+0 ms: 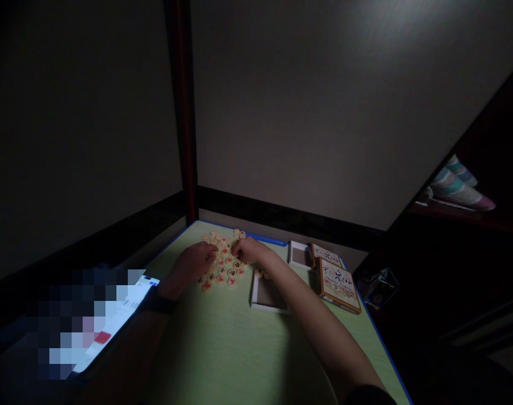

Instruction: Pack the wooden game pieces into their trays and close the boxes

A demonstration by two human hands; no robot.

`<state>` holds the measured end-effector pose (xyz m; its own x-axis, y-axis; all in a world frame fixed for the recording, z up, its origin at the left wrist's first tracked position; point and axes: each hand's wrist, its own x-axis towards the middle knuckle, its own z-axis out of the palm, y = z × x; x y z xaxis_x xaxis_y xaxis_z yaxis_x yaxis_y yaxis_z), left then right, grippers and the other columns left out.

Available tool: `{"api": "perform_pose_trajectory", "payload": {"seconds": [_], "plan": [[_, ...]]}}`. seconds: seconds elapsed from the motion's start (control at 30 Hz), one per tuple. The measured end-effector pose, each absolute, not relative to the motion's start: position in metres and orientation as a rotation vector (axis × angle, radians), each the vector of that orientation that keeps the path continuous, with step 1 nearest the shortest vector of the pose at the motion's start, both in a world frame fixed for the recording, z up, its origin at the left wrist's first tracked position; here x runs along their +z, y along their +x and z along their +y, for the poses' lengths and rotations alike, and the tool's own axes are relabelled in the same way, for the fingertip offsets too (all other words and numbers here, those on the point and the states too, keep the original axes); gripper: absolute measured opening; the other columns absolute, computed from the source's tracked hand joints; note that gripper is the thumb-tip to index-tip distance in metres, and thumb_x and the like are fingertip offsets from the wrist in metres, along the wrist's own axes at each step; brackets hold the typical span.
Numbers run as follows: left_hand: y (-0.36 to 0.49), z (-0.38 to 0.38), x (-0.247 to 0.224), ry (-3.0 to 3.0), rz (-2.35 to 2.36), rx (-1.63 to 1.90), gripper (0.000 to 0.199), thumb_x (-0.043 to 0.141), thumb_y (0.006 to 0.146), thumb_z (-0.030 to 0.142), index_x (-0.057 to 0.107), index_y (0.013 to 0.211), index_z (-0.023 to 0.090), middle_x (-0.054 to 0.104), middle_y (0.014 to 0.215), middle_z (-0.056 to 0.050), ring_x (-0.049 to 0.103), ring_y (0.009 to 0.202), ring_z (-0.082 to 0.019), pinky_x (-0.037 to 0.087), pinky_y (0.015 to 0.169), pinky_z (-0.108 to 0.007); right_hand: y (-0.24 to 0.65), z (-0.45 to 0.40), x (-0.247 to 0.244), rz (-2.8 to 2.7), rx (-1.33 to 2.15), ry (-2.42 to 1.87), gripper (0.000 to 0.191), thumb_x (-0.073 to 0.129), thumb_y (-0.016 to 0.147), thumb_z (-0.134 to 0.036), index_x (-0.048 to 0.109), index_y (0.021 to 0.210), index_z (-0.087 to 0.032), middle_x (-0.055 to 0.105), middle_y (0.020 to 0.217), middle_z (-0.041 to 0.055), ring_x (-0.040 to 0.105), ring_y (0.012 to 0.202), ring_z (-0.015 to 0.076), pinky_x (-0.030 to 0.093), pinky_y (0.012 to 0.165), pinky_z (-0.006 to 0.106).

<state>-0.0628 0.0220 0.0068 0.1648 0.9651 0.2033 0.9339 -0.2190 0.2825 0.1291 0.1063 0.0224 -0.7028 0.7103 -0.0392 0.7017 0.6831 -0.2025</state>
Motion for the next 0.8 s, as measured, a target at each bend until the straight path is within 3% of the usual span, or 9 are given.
{"api": "perform_pose_trajectory", "payload": {"seconds": [0.27, 0.53, 0.8], "plan": [[-0.045, 0.022, -0.003, 2.430, 1.652, 0.571, 0.020, 0.054, 0.088, 0.018, 0.074, 0.093, 0.019, 0.073, 0.100, -0.008, 0.066, 0.097, -0.022, 0.048, 0.088, -0.032, 0.125, 0.098, 0.022, -2.959, 0.187, -1.218, 0.031, 0.063, 0.068, 0.000, 0.079, 0.087, -0.019, 0.078, 0.086, 0.0036, 0.069, 0.082, 0.0179, 0.044, 0.072, 0.021], [-0.043, 0.025, -0.011, 2.417, 1.640, 0.528, 0.023, 0.054, 0.089, 0.020, 0.073, 0.101, 0.018, 0.071, 0.108, -0.009, 0.064, 0.104, -0.023, 0.046, 0.094, -0.033, 0.125, 0.091, 0.015, -2.903, 0.063, -1.264, 0.019, 0.057, 0.085, -0.009, 0.073, 0.094, -0.013, 0.075, 0.099, 0.0149, 0.067, 0.092, 0.0219, 0.043, 0.075, 0.025], [-0.038, 0.021, -0.020, 2.455, 1.583, 0.557, 0.018, 0.054, 0.090, 0.023, 0.071, 0.091, 0.018, 0.065, 0.110, -0.009, 0.061, 0.107, -0.021, 0.044, 0.100, -0.033, 0.152, 0.060, 0.038, -2.695, 0.073, -1.305, 0.020, 0.059, 0.090, -0.018, 0.062, 0.109, -0.012, 0.071, 0.098, 0.0124, 0.064, 0.086, 0.0178, 0.039, 0.070, 0.023]]}}
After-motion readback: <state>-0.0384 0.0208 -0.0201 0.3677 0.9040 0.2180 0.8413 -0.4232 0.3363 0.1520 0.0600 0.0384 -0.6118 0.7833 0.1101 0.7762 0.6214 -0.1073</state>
